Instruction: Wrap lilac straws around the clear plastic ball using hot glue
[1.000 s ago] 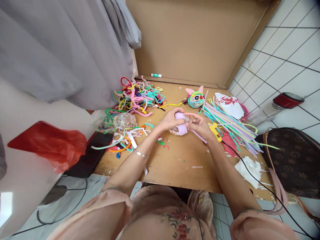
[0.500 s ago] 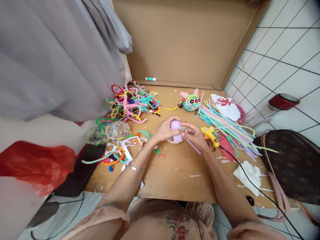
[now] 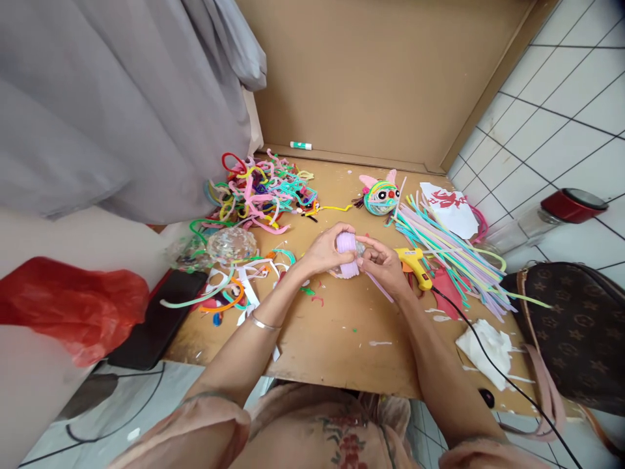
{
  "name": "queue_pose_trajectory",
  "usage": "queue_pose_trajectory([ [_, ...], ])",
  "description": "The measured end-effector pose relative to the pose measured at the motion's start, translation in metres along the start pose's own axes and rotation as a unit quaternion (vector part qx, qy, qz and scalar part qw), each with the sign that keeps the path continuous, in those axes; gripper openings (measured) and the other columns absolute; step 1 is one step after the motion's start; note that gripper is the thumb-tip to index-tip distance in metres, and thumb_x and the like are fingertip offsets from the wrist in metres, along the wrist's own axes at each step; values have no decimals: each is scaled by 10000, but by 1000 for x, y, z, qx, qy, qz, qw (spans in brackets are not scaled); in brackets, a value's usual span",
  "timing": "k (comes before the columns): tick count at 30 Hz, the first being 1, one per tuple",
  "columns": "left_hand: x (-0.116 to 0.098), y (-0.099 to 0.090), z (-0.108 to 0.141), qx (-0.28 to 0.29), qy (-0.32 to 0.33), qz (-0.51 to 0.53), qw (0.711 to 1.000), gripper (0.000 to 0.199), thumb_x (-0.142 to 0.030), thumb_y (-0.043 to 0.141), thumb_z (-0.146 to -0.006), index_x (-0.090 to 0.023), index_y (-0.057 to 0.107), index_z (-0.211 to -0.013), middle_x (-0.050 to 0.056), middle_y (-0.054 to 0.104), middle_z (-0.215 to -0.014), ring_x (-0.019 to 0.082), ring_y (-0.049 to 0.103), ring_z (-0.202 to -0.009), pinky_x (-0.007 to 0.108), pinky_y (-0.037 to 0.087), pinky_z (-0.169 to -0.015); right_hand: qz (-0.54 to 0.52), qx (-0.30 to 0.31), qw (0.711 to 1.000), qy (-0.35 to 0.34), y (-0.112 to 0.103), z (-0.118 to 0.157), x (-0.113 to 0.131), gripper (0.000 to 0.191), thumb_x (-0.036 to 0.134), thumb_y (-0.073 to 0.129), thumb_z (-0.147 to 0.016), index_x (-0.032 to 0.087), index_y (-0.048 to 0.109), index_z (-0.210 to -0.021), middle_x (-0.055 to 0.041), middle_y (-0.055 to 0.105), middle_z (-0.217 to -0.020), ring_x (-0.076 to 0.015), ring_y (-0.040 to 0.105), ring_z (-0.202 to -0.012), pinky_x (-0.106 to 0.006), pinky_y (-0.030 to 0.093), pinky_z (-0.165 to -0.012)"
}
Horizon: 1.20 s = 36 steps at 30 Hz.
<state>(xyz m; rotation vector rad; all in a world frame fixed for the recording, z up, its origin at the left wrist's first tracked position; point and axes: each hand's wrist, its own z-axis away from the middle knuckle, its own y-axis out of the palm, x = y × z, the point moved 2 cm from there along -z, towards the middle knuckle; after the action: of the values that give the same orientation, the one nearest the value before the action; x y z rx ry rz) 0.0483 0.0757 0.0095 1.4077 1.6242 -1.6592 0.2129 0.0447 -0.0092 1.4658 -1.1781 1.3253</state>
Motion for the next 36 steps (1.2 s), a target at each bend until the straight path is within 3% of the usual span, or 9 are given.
queue_pose_trajectory([
  [10,-2,-1,2,2,-6,2,1000,468,-270,637,-668,-171,559,-1119,3,607,-920,141,536,-767,257,459,-709,47,-2,999,-22,1,0,4,492,379,713,-707,169,639,-1145,83,489,-547,-82,427,-512,-236,334,-534],
  [18,4,3,-5,4,12,-10,1000,532,-229,642,-647,-148,543,-1163,31,625,-1055,158,567,-848,269,470,-762,2,-14,1000,-12,2,2,5,634,358,740,-679,162,569,-1257,103,481,-522,-80,438,-507,-233,350,-547],
  [25,3,3,-7,28,26,-7,999,517,-243,631,-650,-150,545,-1150,30,613,-1073,152,563,-853,257,459,-756,-14,-7,1000,-8,-2,1,0,569,334,750,-674,145,606,-1191,110,475,-529,-71,454,-508,-229,344,-552],
  [36,1,2,-4,30,25,40,998,462,-250,641,-654,-155,530,-1092,-13,563,-906,106,476,-714,218,403,-651,-21,-3,1000,-19,0,2,-2,503,329,749,-685,162,633,-1145,100,471,-548,-68,453,-514,-224,340,-538],
])
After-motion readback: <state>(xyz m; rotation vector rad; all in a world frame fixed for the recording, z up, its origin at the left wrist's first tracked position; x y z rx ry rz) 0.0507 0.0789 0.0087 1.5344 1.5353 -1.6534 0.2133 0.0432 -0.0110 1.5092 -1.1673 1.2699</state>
